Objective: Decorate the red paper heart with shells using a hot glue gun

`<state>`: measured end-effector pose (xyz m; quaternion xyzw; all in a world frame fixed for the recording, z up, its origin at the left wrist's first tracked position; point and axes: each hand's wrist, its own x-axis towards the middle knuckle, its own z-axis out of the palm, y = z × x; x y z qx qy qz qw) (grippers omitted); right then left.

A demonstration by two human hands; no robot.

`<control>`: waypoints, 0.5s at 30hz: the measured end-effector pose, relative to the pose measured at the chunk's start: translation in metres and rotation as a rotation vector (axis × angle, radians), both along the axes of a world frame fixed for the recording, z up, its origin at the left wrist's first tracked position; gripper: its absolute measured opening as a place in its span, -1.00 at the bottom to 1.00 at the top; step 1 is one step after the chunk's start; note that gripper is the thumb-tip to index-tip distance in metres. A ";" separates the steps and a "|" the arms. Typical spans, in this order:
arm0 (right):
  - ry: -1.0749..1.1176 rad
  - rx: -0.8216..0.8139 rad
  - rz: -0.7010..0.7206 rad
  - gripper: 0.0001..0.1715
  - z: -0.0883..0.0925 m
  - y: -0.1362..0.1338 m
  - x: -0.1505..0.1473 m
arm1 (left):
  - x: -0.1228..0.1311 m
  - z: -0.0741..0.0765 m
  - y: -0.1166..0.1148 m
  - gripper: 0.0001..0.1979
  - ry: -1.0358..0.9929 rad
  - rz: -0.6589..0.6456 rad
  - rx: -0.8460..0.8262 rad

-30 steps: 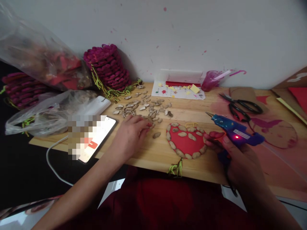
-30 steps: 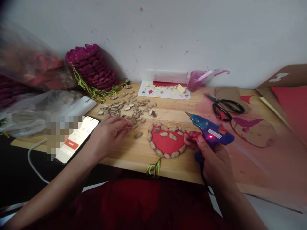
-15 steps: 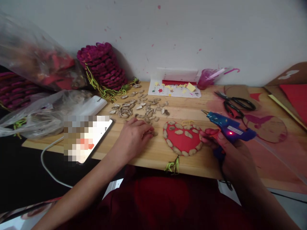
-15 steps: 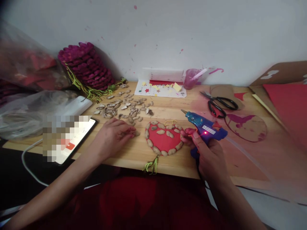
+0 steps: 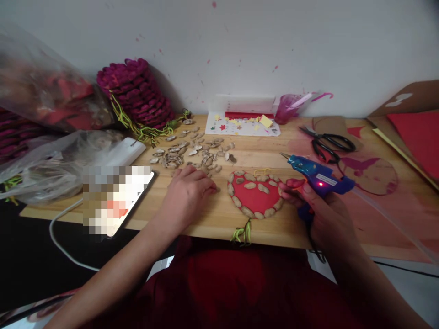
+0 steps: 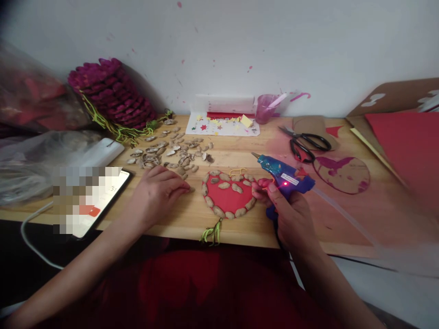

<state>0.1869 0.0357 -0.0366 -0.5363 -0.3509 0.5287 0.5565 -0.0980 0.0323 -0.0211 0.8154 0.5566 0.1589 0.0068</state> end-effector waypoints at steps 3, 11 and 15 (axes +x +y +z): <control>0.012 0.001 -0.003 -0.76 -0.001 0.000 0.000 | -0.001 -0.002 -0.001 -0.84 0.043 -0.023 0.035; 0.036 0.016 0.001 -0.74 -0.004 0.001 0.001 | -0.007 -0.008 -0.004 -0.85 0.057 -0.153 0.109; 0.053 0.030 0.002 -0.75 -0.004 0.000 0.001 | -0.006 -0.009 -0.002 -0.82 0.038 -0.149 0.160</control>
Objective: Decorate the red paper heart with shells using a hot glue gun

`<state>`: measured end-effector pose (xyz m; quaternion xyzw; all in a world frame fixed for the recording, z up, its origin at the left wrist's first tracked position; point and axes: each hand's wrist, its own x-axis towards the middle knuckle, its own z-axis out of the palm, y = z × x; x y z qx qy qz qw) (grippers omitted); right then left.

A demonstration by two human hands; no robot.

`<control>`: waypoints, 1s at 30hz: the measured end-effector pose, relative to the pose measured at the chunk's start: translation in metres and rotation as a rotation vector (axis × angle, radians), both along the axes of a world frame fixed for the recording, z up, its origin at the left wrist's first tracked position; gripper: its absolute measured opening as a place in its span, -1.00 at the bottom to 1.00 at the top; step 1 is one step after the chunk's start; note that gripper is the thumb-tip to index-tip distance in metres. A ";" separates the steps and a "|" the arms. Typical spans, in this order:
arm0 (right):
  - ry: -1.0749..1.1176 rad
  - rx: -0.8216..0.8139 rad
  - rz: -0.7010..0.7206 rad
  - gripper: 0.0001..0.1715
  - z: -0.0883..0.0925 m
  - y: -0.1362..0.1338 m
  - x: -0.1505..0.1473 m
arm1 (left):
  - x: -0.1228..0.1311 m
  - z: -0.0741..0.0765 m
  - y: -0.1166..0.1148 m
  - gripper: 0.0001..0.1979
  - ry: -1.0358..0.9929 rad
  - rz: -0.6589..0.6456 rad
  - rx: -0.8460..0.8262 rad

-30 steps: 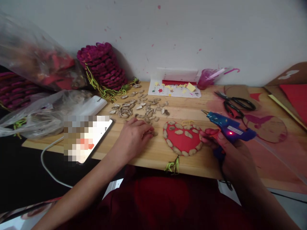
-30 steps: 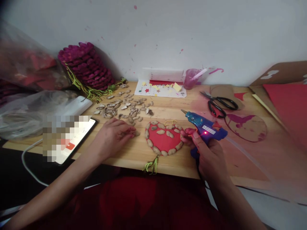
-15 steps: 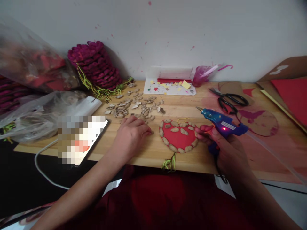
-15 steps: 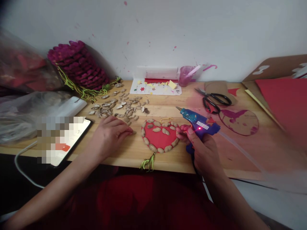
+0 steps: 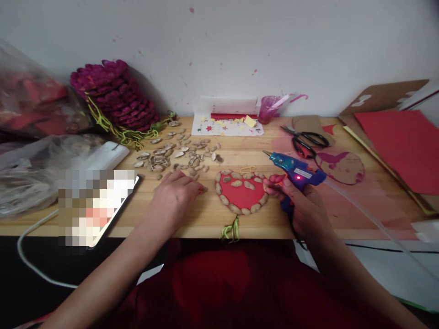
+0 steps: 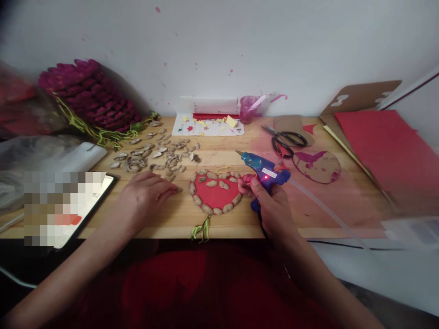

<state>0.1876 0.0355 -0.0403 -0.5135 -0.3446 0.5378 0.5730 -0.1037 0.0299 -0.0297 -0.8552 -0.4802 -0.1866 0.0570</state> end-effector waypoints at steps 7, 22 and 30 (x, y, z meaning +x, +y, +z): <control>0.010 0.019 0.007 -0.71 -0.002 0.000 0.000 | 0.000 0.002 0.005 -0.82 0.039 -0.024 0.025; -0.003 0.075 0.020 -0.68 -0.005 -0.001 0.002 | -0.001 0.001 0.000 -0.81 -0.060 0.034 0.039; -0.001 0.080 0.037 -0.66 -0.006 -0.001 0.001 | -0.011 0.015 -0.003 -0.89 -0.297 0.174 -0.128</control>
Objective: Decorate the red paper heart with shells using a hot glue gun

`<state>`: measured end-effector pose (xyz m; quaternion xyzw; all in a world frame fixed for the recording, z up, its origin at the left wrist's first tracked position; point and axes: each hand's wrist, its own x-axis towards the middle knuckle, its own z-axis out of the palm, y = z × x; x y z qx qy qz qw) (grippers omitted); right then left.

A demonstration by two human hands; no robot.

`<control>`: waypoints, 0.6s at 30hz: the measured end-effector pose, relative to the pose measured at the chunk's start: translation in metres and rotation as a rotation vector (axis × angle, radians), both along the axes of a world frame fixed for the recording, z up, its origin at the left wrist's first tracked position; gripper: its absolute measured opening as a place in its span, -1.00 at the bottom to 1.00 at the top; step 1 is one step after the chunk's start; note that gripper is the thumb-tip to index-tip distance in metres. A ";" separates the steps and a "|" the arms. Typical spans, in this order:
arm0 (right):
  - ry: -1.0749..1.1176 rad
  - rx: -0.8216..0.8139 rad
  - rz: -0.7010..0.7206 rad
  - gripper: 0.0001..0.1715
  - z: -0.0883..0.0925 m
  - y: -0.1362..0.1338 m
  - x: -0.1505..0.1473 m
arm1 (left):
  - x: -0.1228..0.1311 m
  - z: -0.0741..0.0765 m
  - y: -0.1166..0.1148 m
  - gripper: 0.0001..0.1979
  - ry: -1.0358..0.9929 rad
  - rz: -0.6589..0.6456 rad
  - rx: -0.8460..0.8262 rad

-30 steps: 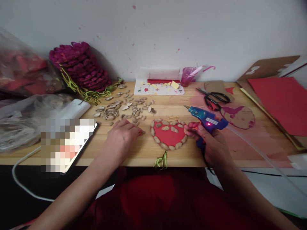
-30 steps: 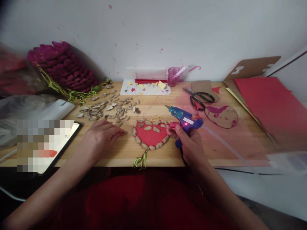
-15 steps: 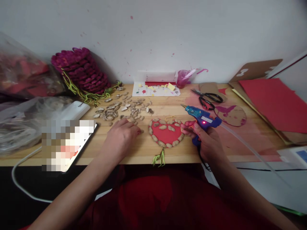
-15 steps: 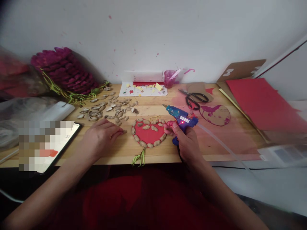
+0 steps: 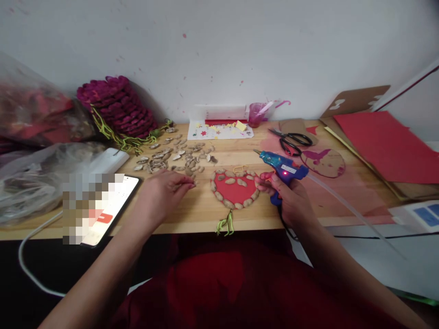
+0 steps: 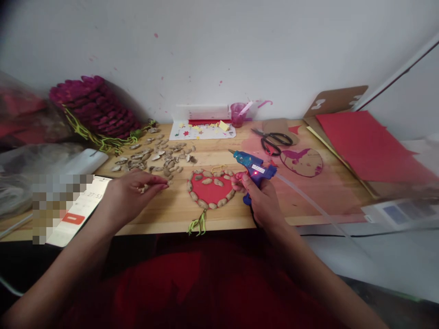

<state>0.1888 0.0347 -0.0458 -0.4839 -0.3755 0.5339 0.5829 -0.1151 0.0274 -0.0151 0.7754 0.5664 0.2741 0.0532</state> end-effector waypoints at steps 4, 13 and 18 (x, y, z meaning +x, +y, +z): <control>-0.001 0.006 0.008 -0.67 -0.002 0.000 0.001 | 0.007 0.004 -0.003 -0.88 -0.066 -0.009 -0.086; -0.019 -0.002 0.013 -0.71 0.001 -0.001 0.001 | 0.027 0.007 0.012 -0.76 0.191 -0.303 0.117; -0.022 -0.017 0.009 -0.70 0.000 -0.001 0.001 | 0.040 0.012 0.024 -0.78 0.248 -0.363 0.116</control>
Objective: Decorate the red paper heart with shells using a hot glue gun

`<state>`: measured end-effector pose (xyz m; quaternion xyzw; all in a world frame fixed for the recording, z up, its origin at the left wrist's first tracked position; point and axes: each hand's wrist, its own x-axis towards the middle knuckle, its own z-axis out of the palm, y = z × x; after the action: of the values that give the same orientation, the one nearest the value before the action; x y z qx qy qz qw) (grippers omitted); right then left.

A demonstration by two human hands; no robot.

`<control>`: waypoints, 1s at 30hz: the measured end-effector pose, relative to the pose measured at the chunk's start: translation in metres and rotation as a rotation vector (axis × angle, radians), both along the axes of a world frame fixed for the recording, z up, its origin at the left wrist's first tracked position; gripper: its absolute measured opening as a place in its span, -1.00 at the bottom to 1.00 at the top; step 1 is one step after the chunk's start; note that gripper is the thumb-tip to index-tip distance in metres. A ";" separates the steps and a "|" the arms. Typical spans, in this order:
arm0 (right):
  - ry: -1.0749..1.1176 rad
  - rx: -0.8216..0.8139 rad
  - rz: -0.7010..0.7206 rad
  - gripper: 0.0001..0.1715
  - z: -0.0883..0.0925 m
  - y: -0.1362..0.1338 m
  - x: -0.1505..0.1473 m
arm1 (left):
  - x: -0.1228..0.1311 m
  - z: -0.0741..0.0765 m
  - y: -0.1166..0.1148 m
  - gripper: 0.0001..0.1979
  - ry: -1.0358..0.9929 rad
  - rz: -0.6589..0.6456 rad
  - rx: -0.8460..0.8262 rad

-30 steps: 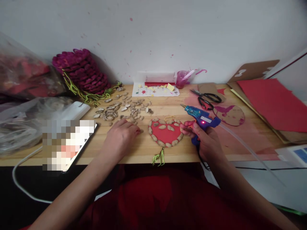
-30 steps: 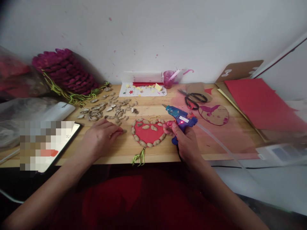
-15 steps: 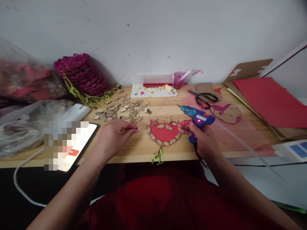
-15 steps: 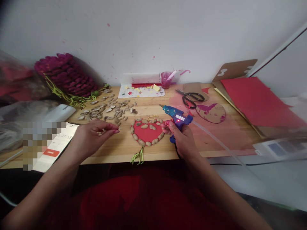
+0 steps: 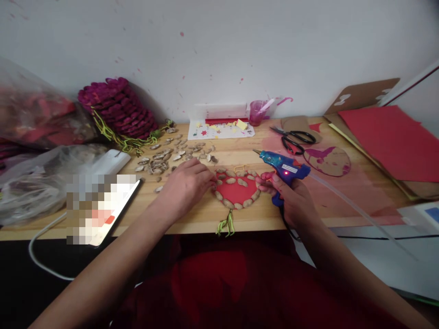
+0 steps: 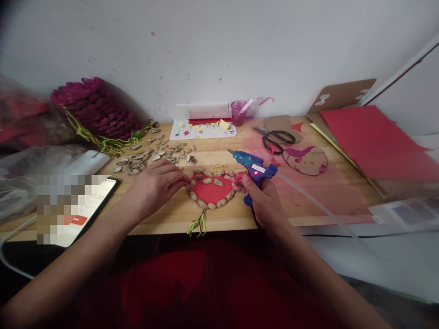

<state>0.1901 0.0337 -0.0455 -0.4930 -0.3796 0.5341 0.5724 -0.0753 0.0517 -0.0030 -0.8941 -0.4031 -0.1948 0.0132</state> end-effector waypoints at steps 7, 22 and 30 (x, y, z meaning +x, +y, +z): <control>0.006 -0.023 0.006 -0.74 0.003 -0.001 0.000 | -0.014 -0.001 -0.017 -0.89 0.024 0.295 -0.126; -0.020 -0.048 -0.011 -0.79 0.005 -0.002 0.000 | -0.038 -0.008 -0.017 -0.81 -0.069 0.105 -0.144; -0.013 -0.055 -0.009 -0.77 0.006 0.002 -0.002 | -0.040 -0.013 -0.017 -0.86 -0.019 0.047 -0.146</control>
<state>0.1876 0.0356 -0.0399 -0.5138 -0.3664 0.5384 0.5585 -0.1158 0.0352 -0.0160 -0.8811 -0.4372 -0.1728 -0.0512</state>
